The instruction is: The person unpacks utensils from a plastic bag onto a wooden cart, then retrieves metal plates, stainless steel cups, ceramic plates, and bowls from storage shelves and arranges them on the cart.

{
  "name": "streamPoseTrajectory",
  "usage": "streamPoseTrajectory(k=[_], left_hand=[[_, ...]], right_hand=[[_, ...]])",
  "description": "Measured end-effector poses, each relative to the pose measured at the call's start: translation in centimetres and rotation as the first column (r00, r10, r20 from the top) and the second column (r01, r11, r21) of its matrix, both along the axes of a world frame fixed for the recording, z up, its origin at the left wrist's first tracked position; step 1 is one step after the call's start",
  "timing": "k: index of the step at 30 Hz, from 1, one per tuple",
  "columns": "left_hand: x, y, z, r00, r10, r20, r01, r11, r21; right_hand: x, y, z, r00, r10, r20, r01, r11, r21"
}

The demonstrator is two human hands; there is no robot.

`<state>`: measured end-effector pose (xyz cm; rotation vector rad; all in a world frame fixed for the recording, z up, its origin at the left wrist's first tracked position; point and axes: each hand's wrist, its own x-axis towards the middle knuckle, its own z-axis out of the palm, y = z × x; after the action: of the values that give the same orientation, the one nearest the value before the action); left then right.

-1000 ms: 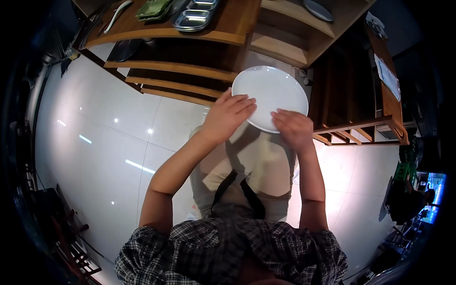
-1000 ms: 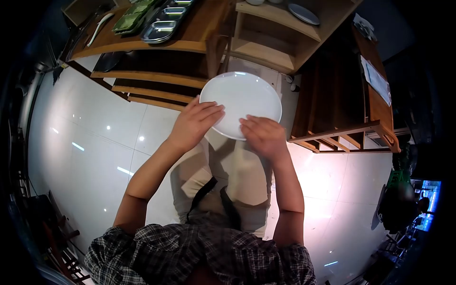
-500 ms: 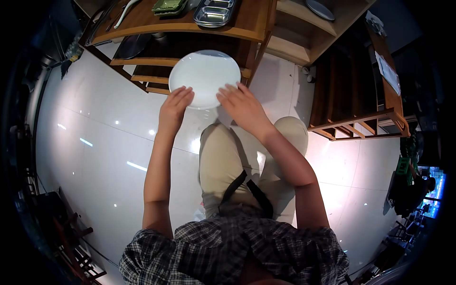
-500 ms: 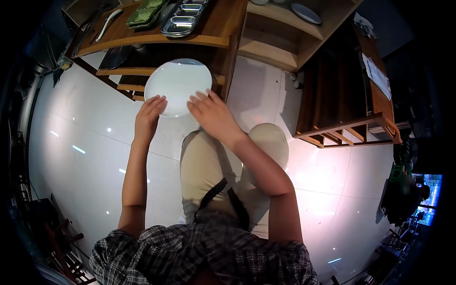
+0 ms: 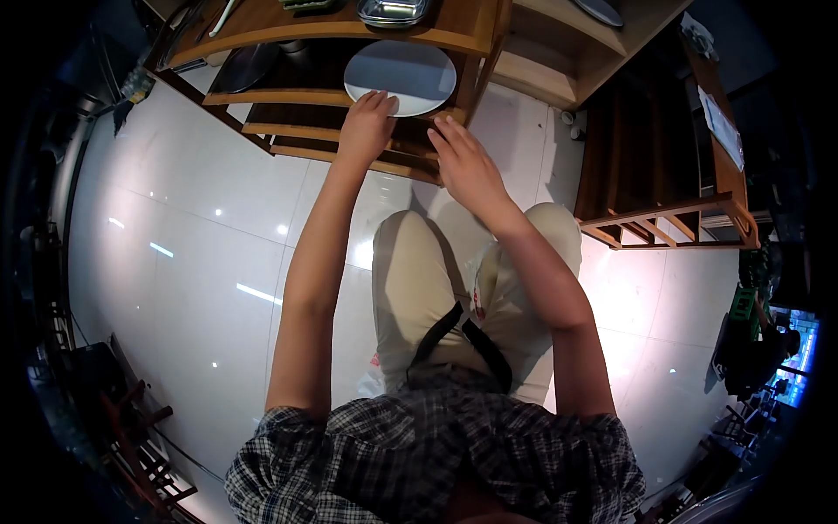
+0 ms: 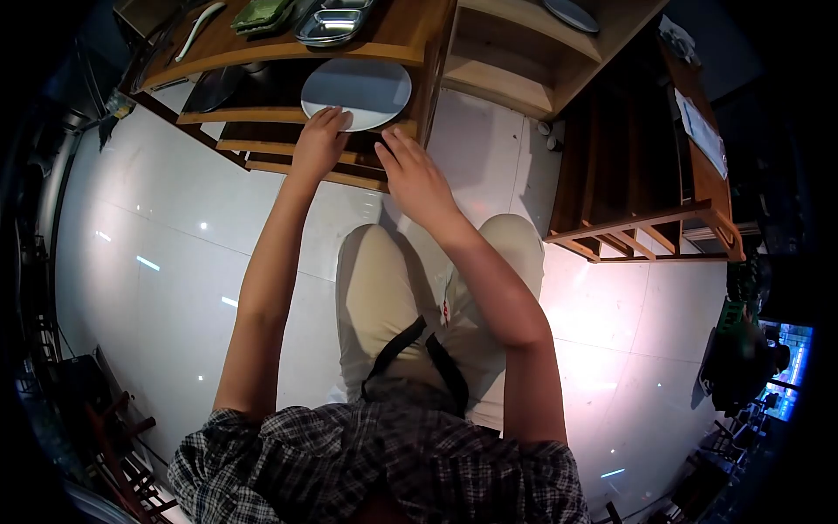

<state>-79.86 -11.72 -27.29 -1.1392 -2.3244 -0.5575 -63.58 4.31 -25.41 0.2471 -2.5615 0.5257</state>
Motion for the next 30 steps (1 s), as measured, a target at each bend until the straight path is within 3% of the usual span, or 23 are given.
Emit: streamPoseTrajectory(k=[5, 7, 10, 20, 22, 23, 25, 26, 28, 30], left_hand=[[-0.4, 0.7, -0.1, 0.997, 0.001, 0.074, 0.004, 0.997, -0.073], [0.1, 1.0, 0.3, 0.986, 0.164, 0.004, -0.16, 0.965, -0.209], [-0.7, 1.3, 0.1, 0.983, 0.182, -0.001, -0.175, 0.944, -0.281], [-1.4, 2.2, -0.4, 0.979, 0.2, -0.025, -0.198, 0.931, -0.306], [-0.2, 2.6, 0.4, 0.962, 0.268, -0.053, -0.272, 0.933, -0.235], [0.5, 2.7, 0.7, 0.963, 0.265, -0.051, -0.269, 0.934, -0.235], [1.7, 2.7, 1.1, 0.992, 0.04, -0.124, -0.024, 0.991, 0.132], [2.5, 2.6, 1.2, 0.991, 0.036, -0.125, -0.019, 0.991, 0.136], [4.0, 2.6, 1.8, 0.989, -0.149, -0.01, 0.147, 0.965, 0.215], [5.6, 2.8, 2.8, 0.973, -0.226, 0.044, 0.21, 0.951, 0.227]], right_hand=[[0.0, 0.4, -0.4, 1.0, -0.007, 0.012, 0.007, 1.0, 0.003], [0.1, 0.8, -0.4, 1.0, -0.023, 0.016, 0.023, 0.998, 0.052], [0.1, 1.3, -0.8, 0.996, -0.058, 0.064, 0.056, 0.998, 0.031], [0.7, 1.0, -0.8, 0.988, -0.141, 0.066, 0.139, 0.99, 0.023], [0.8, 0.8, -0.3, 0.978, -0.186, -0.094, 0.193, 0.978, 0.079], [0.9, 0.9, 0.0, 0.978, -0.189, -0.093, 0.196, 0.977, 0.081], [1.0, 1.0, 0.5, 0.951, -0.296, -0.09, 0.302, 0.951, 0.064], [1.2, 1.2, 0.6, 0.949, -0.3, -0.093, 0.306, 0.95, 0.067], [1.4, 1.9, 1.0, 0.862, -0.504, 0.056, 0.5, 0.863, 0.07], [1.6, 3.1, 2.3, 0.835, -0.548, 0.035, 0.545, 0.835, 0.071]])
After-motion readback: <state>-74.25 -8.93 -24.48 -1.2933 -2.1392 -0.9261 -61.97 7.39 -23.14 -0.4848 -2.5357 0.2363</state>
